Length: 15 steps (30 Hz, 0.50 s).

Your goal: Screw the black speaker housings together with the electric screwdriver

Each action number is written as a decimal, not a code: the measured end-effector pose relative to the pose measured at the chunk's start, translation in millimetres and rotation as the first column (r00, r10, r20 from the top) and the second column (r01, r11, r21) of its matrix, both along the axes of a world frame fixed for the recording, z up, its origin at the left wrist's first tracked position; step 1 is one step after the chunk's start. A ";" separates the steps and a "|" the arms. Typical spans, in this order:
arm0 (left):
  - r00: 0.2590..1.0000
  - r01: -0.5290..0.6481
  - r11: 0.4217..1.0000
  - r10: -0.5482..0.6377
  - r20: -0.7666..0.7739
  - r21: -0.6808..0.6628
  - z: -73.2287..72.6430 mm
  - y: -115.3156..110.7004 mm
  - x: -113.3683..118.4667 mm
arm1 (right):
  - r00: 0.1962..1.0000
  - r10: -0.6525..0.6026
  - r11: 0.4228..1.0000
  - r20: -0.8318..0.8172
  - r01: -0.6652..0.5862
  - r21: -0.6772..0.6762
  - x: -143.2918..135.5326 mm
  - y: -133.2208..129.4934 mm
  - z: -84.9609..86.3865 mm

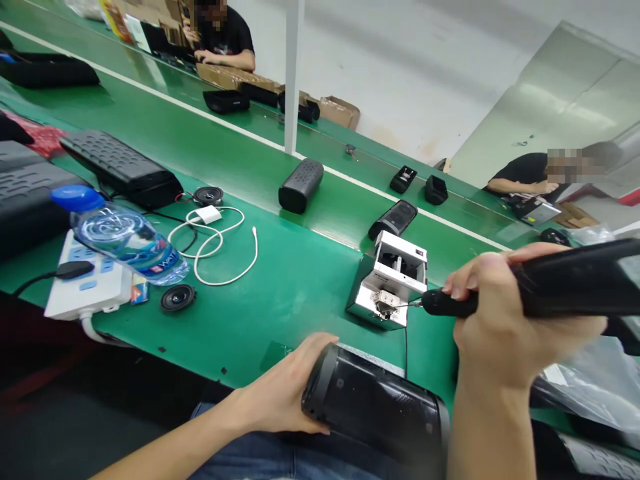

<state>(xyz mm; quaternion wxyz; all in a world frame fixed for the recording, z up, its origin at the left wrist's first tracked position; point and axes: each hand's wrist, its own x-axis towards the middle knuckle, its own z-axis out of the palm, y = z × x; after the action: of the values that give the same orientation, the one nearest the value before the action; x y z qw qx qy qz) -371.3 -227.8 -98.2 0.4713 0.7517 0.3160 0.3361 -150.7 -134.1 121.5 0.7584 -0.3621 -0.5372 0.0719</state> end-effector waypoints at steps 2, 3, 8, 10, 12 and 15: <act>1.000 0.000 1.000 0.000 -0.010 -0.007 -0.2 -0.1 0.2 | 0.998 0.007 1.000 0.057 -0.006 -0.009 0.6 6.9 -6.5; 1.000 -0.001 1.000 0.001 -0.017 -0.010 -0.5 -0.3 0.3 | 0.998 0.005 1.000 0.060 -0.004 -0.029 0.3 8.6 -8.5; 0.999 -0.005 1.000 0.005 -0.038 -0.004 -3.0 -1.3 0.1 | 1.000 0.002 0.998 0.029 -0.001 -0.060 -1.4 11.0 -9.2; 0.999 -0.003 1.000 0.003 -0.033 0.003 -3.6 -1.2 0.0 | 1.000 -0.002 0.998 0.027 0.004 -0.061 -0.6 11.9 -9.2; 1.000 -0.005 1.000 0.005 -0.027 0.006 -3.7 -0.9 -0.1 | 1.000 0.009 0.997 0.018 -0.007 -0.080 0.7 11.5 -9.7; 1.000 -0.007 1.000 0.007 -0.026 0.006 -3.3 -0.6 -0.2 | 0.999 0.026 0.986 -0.028 -0.031 -0.162 1.2 2.7 -8.0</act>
<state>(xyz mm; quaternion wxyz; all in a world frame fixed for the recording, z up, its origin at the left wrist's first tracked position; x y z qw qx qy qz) -371.5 -228.4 -101.6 0.4639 0.7562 0.3237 0.3290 -149.4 -131.4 113.4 0.7320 -0.4141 -0.5249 0.1310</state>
